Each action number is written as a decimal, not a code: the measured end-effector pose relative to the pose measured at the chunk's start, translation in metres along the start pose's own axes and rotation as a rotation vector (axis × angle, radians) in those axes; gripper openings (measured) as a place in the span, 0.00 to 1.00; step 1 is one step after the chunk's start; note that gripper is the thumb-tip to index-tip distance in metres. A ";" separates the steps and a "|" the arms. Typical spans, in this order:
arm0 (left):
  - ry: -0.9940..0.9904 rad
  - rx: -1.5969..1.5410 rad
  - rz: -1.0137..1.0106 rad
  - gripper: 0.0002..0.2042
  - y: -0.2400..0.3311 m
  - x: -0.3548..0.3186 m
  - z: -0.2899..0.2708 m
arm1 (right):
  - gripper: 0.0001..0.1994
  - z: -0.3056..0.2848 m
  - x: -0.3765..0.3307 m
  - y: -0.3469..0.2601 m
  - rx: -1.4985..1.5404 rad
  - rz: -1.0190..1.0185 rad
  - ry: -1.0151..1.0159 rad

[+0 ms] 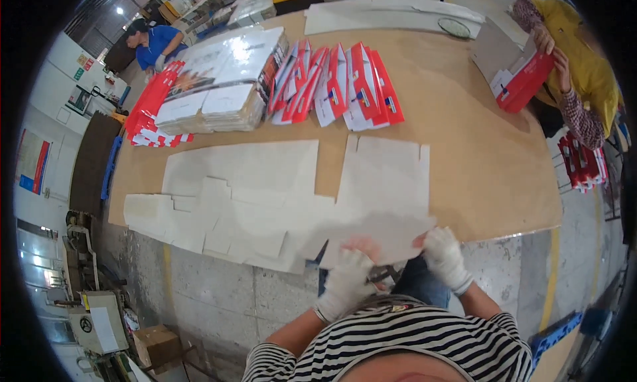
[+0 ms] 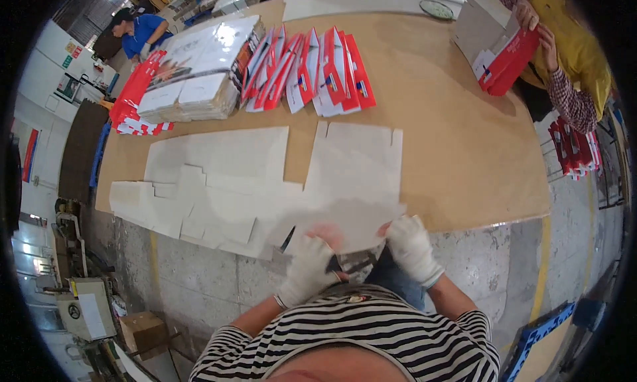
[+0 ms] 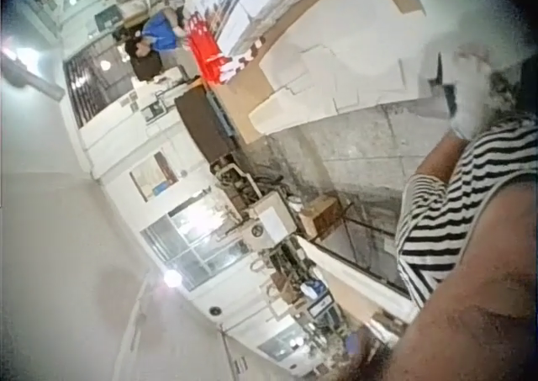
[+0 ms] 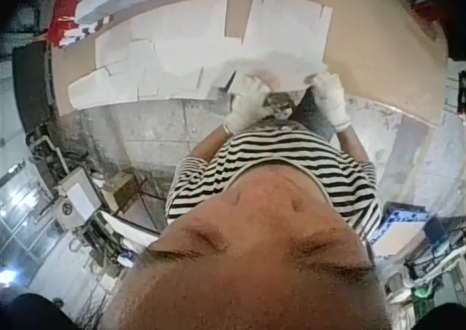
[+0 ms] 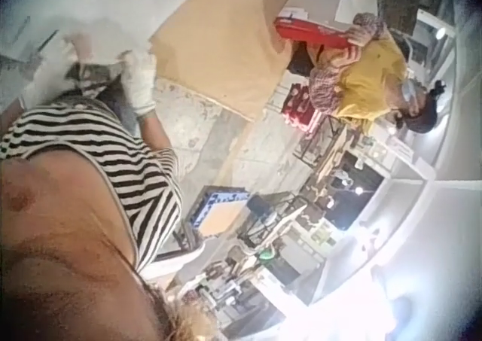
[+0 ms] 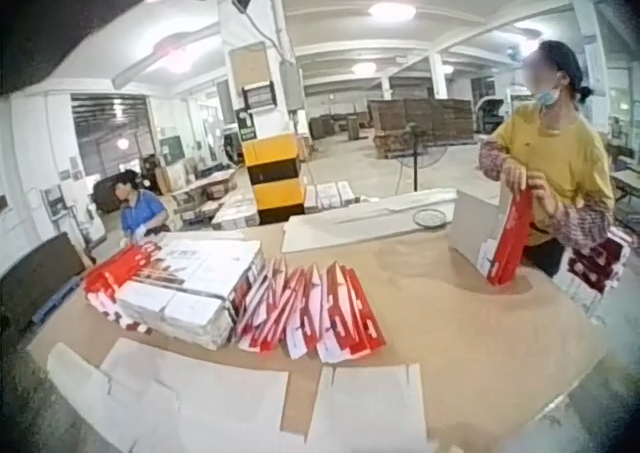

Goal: Manually folding and organizing cardboard packaging on a factory assembly table.

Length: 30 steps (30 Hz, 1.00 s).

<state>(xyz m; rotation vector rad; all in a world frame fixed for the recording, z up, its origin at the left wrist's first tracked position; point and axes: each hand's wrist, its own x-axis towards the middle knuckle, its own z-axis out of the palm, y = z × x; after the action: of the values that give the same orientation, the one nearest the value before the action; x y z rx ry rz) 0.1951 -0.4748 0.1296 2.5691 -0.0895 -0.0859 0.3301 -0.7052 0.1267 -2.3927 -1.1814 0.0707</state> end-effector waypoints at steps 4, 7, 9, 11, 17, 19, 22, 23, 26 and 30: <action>0.105 0.427 -0.016 0.38 -0.059 0.008 0.000 | 0.16 -0.029 -0.041 0.044 0.301 0.082 0.186; 0.178 0.434 0.145 0.27 -0.109 0.026 0.018 | 0.16 -0.039 -0.068 0.070 0.468 0.230 0.148; 0.159 0.307 0.208 0.21 -0.109 0.042 0.019 | 0.16 -0.038 -0.082 0.081 0.489 0.305 0.164; -0.001 -0.029 0.289 0.23 -0.088 0.055 0.011 | 0.15 -0.033 -0.100 0.093 0.446 0.376 0.220; 0.469 -0.079 -0.142 0.17 -0.060 0.066 0.061 | 0.17 -0.013 -0.119 0.092 -0.035 0.171 0.219; 0.379 0.089 0.030 0.17 -0.061 0.065 0.068 | 0.21 -0.013 -0.122 0.091 -0.049 0.189 0.231; 0.219 0.177 0.365 0.16 -0.052 0.068 0.078 | 0.29 -0.009 -0.116 0.091 -0.031 0.304 0.275; 0.179 0.055 0.446 0.17 -0.047 0.070 0.082 | 0.33 -0.006 -0.113 0.092 0.003 0.402 0.305; 0.106 -0.186 0.451 0.16 -0.028 0.081 0.084 | 0.39 0.003 -0.106 0.097 0.055 0.651 0.316; 0.355 -0.329 0.028 0.16 -0.011 0.103 0.112 | 0.42 0.022 -0.098 0.109 -0.046 0.746 0.279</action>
<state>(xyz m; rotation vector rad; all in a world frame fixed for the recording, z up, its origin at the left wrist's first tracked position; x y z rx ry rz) 0.2896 -0.5340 0.0253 2.2151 0.0222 0.3383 0.3431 -0.8279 0.0452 -2.6422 -0.1334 -0.0528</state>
